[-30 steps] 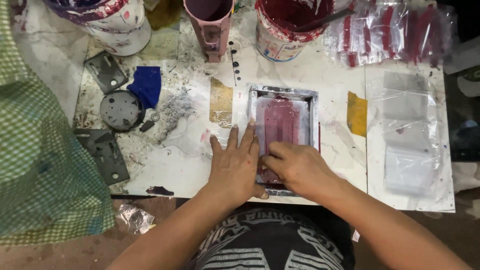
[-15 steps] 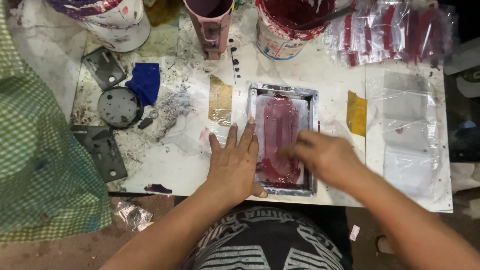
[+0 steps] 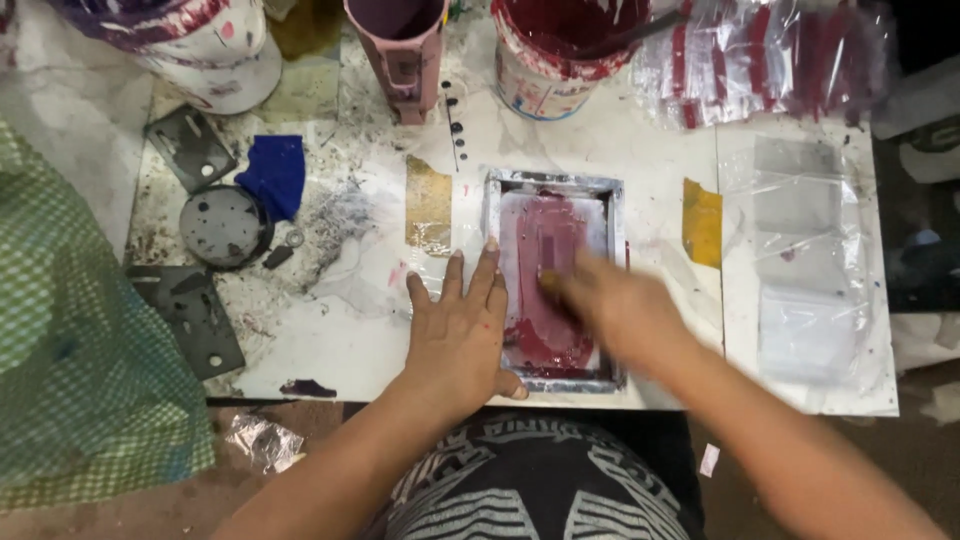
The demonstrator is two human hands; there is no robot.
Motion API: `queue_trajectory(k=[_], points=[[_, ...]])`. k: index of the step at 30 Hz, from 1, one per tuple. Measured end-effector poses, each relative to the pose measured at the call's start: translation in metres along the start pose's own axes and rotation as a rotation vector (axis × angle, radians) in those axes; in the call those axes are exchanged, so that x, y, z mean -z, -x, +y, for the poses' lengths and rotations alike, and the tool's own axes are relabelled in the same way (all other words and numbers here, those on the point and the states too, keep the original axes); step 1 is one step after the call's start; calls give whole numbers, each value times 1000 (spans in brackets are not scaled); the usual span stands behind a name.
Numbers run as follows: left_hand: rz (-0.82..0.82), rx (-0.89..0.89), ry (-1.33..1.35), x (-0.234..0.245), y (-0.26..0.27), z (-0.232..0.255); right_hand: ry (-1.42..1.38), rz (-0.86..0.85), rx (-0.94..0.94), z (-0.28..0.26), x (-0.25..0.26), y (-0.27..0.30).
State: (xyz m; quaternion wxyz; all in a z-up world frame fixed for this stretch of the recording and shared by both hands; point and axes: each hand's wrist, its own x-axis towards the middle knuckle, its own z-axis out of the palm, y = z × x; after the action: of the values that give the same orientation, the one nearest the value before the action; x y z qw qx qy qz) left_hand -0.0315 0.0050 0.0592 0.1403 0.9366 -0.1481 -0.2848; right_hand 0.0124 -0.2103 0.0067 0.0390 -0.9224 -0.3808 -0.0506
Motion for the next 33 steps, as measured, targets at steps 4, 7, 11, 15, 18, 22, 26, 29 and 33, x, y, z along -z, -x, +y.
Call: queue_trajectory(k=[4, 7, 11, 15, 18, 22, 26, 29, 33], points=[[-38, 66, -118, -21, -18, -8, -256, -93, 177, -25, 7, 53], [-43, 55, -157, -15, -12, -5, -242, -180, 75, -21, -3, 48], [35, -4, -22, -3, -2, -2, -83, 92, 120, -21, -9, 6], [20, -7, -45, -5, -2, -2, -137, 58, 197, -31, -29, 1], [57, -14, -55, -9, -3, -3, -206, -95, 308, -41, 16, 15], [67, -20, -37, -9, -2, -6, -200, -222, 257, -1, -7, 39], [70, -23, -15, -10, 0, -4, -31, 26, 38, 47, -13, 0], [74, -34, -9, -5, -1, -2, 54, 125, -56, 66, -29, -28], [86, -37, -8, -5, -1, -2, 44, 167, -87, 54, -25, -47]])
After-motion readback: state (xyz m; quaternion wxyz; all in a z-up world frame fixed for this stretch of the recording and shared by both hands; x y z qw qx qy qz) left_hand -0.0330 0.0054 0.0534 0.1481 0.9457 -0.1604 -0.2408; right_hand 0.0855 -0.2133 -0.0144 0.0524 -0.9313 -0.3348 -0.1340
